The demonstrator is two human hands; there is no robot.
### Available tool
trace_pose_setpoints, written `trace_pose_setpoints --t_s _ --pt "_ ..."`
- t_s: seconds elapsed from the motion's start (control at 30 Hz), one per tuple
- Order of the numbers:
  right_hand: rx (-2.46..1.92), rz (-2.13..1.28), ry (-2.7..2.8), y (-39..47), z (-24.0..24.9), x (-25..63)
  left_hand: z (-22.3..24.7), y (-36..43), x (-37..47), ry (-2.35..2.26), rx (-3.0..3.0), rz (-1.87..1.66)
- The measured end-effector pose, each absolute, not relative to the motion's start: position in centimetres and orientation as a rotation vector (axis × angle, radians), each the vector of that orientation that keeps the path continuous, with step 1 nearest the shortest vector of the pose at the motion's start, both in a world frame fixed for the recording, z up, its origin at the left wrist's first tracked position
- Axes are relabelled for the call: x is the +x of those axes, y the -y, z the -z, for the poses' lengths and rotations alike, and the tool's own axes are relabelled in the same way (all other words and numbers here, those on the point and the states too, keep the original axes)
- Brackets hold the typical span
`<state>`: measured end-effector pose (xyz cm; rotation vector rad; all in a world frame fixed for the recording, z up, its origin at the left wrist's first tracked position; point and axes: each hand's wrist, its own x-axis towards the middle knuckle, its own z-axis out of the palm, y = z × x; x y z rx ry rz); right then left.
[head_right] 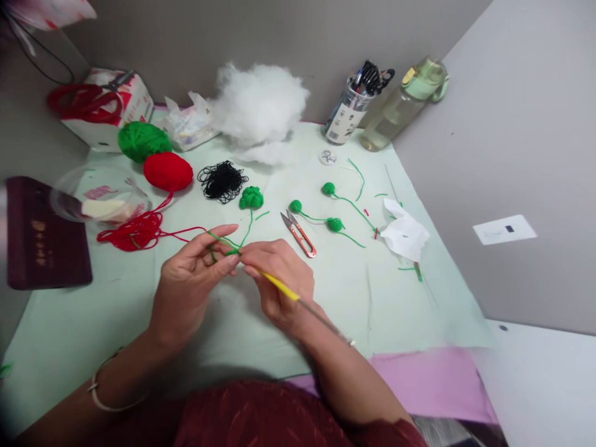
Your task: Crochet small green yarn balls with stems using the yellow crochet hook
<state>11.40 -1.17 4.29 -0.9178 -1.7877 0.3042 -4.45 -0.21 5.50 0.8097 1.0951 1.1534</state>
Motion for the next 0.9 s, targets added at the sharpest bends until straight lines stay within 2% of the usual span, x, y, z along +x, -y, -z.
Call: trace_pose_setpoints --t_s 0.13,0.2,0.4,0.5,0.67,0.77,0.9 --pt "-0.999 -0.101 1.883 1.6 -4.0 11.3 -5.3 0.2 -4.4 -0.93 0.633 -1.056" --pt "-1.016 -0.104 1.86 1.8 -4.1 11.3 -5.4 0.0 -4.5 -0.785 0.467 -0.927" --pt "-0.998 -0.749 1.272 1.0 -4.8 11.3 -5.8 -0.5 -5.0 -0.777 0.416 -0.949" --pt "-0.964 -0.9 1.254 0.6 -4.7 10.9 -5.7 -0.3 -4.8 -0.828 0.564 -0.982" --pt "-1.023 -0.58 1.515 1.2 -4.1 10.4 -5.4 0.1 -4.3 -0.891 0.558 -1.044" --pt "-1.043 -0.419 1.631 1.5 -4.1 10.8 -5.4 -0.2 -4.4 -0.805 0.453 -0.947" --pt "-1.012 -0.694 1.318 0.9 -4.6 11.3 -5.5 -0.7 -4.7 -0.759 0.324 -0.906"
